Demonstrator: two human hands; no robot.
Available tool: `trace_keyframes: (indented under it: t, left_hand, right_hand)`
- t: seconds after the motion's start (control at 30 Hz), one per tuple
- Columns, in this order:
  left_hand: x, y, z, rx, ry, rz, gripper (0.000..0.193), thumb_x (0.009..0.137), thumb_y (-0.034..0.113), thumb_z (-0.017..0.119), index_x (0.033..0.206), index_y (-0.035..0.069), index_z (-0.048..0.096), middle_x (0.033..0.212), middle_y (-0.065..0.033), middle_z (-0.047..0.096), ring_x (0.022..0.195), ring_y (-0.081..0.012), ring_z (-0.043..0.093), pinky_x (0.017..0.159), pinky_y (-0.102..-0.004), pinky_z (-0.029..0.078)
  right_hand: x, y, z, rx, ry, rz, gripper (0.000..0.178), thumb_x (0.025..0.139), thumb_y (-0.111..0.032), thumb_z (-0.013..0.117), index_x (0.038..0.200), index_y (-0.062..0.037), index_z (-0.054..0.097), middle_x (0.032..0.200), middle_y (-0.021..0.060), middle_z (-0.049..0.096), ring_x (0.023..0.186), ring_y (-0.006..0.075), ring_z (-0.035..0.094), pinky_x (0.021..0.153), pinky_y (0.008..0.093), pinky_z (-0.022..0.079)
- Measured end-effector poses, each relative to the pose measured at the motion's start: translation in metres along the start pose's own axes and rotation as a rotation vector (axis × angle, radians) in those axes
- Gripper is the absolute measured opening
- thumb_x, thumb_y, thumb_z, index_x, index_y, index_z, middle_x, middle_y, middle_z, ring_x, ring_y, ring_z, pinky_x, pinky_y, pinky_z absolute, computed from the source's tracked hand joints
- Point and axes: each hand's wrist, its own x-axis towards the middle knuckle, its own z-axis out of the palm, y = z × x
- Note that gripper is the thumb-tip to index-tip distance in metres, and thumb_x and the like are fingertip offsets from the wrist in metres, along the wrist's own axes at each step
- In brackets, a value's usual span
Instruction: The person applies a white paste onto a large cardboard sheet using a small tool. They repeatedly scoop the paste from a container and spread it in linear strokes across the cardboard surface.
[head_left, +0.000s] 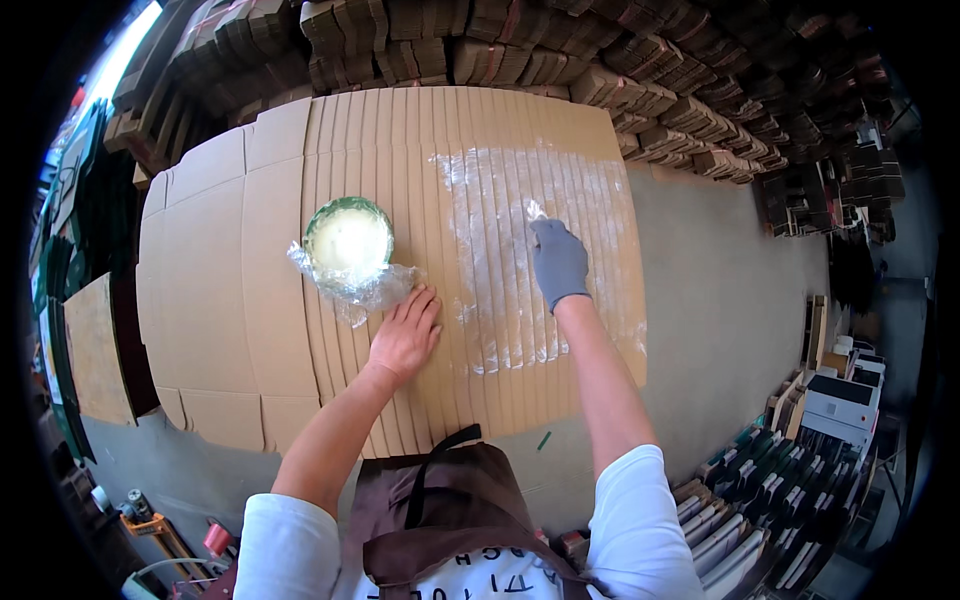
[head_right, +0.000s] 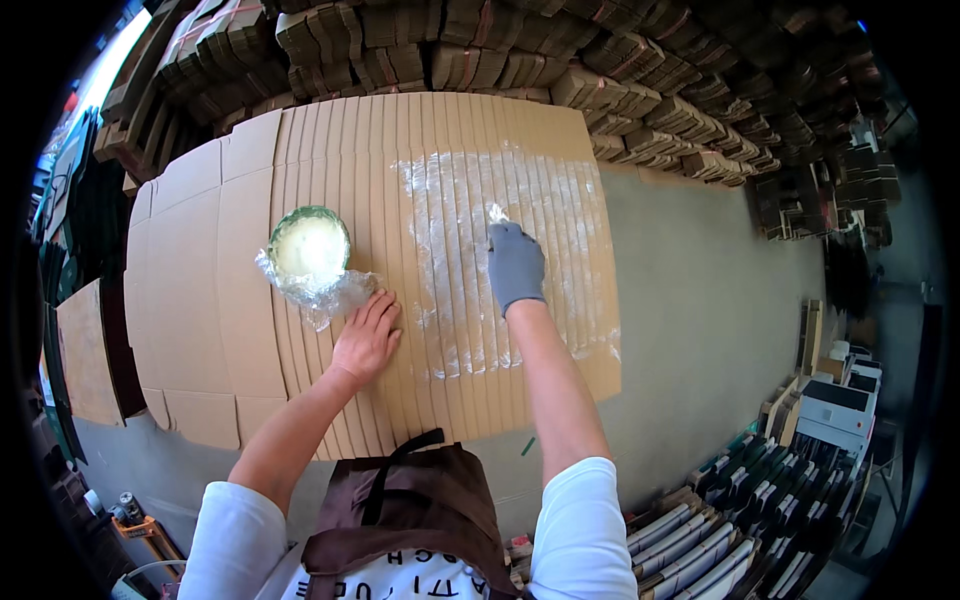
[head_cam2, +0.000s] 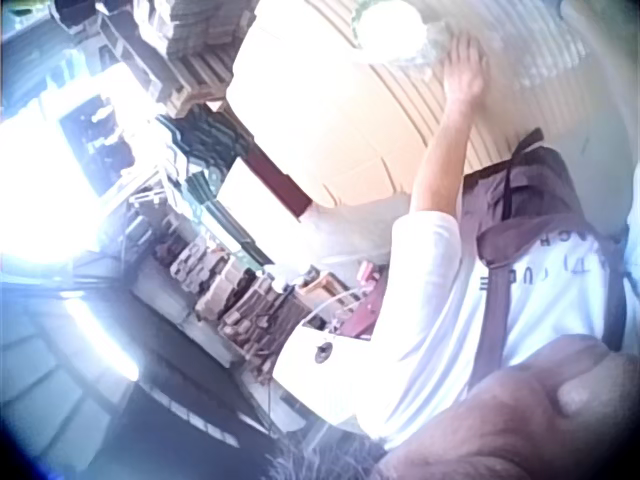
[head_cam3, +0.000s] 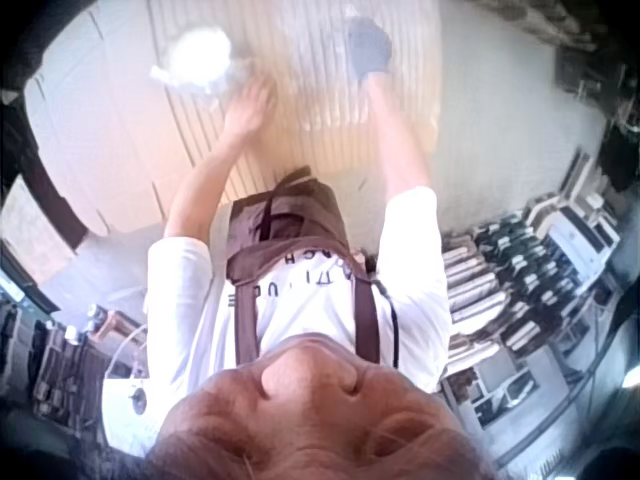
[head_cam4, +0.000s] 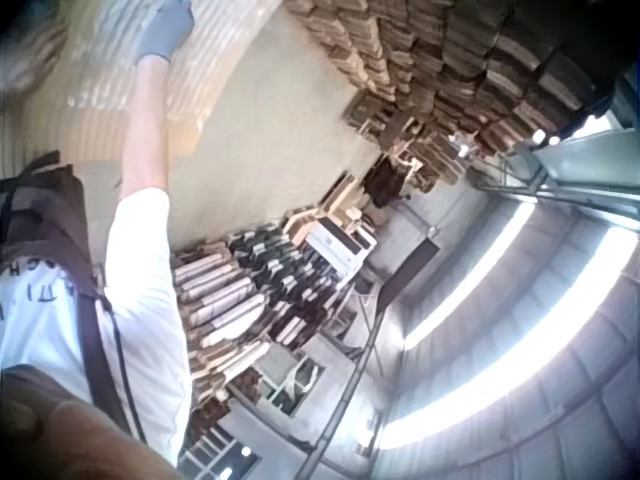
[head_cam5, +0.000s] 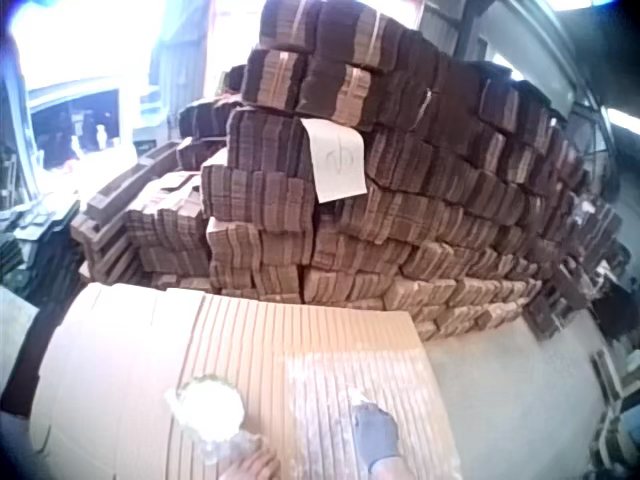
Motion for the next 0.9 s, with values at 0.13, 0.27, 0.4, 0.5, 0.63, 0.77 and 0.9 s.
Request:
trace_keyframes:
  t: [0.13, 0.27, 0.4, 0.5, 0.63, 0.77, 0.9]
  left_hand:
    - [0.001, 0.001, 0.000, 0.001, -0.007, -0.006, 0.048, 0.089, 0.024, 0.063, 0.132, 0.004, 0.050, 0.143, -0.0117, 0.045, 0.139, -0.0283, 0.037, 0.109, -0.0466, 0.035]
    - [0.001, 0.002, -0.001, 0.015, 0.013, -0.001, 0.049, 0.088, 0.023, 0.063, 0.131, 0.004, 0.051, 0.141, -0.0119, 0.046, 0.138, -0.0285, 0.038, 0.108, -0.0458, 0.036]
    - [0.000, 0.003, -0.001, 0.013, 0.010, -0.003, 0.049, 0.087, 0.022, 0.064, 0.131, 0.004, 0.051, 0.141, -0.0120, 0.046, 0.137, -0.0286, 0.039, 0.108, -0.0451, 0.036]
    - [0.001, 0.004, -0.001, 0.019, 0.027, 0.024, 0.049, 0.087, 0.022, 0.064, 0.131, 0.005, 0.051, 0.141, -0.0120, 0.047, 0.137, -0.0286, 0.039, 0.108, -0.0449, 0.036]
    - [0.001, -0.001, 0.001, 0.038, 0.018, 0.004, 0.047, 0.090, 0.024, 0.060, 0.131, 0.005, 0.051, 0.142, -0.0113, 0.046, 0.137, -0.0278, 0.038, 0.108, -0.0439, 0.036]
    - [0.004, 0.005, -0.002, 0.046, 0.015, 0.020, 0.046, 0.091, 0.025, 0.058, 0.132, 0.005, 0.050, 0.143, -0.0109, 0.045, 0.137, -0.0275, 0.038, 0.109, -0.0434, 0.035]
    - [-0.006, 0.000, -0.001, 0.037, 0.020, -0.008, 0.046, 0.092, 0.025, 0.058, 0.132, 0.005, 0.049, 0.142, -0.0109, 0.046, 0.137, -0.0271, 0.038, 0.110, -0.0434, 0.034]
  right_hand:
    - [0.008, 0.003, 0.004, 0.096, 0.014, -0.037, 0.021, 0.087, -0.009, 0.053, 0.105, -0.0096, 0.065, 0.106, 0.0147, 0.065, 0.087, 0.0361, 0.066, 0.076, 0.0483, 0.053]
    - [0.018, 0.012, 0.001, 0.148, 0.052, -0.023, 0.019, 0.091, -0.013, 0.050, 0.101, -0.0083, 0.066, 0.094, 0.0192, 0.067, 0.082, 0.0403, 0.065, 0.075, 0.0489, 0.052]
    - [0.008, -0.027, -0.008, 0.054, -0.156, -0.059, 0.024, 0.086, -0.006, 0.055, 0.107, -0.0088, 0.065, 0.106, 0.0170, 0.066, 0.093, 0.0374, 0.064, 0.083, 0.0452, 0.052]
    - [0.011, -0.002, -0.002, 0.060, -0.114, -0.064, 0.031, 0.082, -0.002, 0.059, 0.111, -0.0095, 0.065, 0.114, 0.0148, 0.065, 0.100, 0.0360, 0.063, 0.088, 0.0431, 0.052]
    - [-0.019, -0.013, -0.009, 0.120, -0.014, -0.135, 0.029, 0.084, -0.003, 0.058, 0.111, -0.0086, 0.065, 0.115, 0.0138, 0.064, 0.098, 0.0352, 0.064, 0.086, 0.0428, 0.052]
    - [-0.015, -0.006, -0.011, 0.081, -0.156, -0.062, 0.028, 0.087, -0.005, 0.054, 0.113, -0.0071, 0.064, 0.118, 0.0126, 0.063, 0.097, 0.0357, 0.065, 0.085, 0.0441, 0.053]
    - [-0.049, -0.018, -0.033, 0.261, -0.062, 0.054, 0.031, 0.086, -0.002, 0.053, 0.114, -0.0086, 0.064, 0.115, 0.0128, 0.064, 0.096, 0.0350, 0.064, 0.085, 0.0439, 0.052]
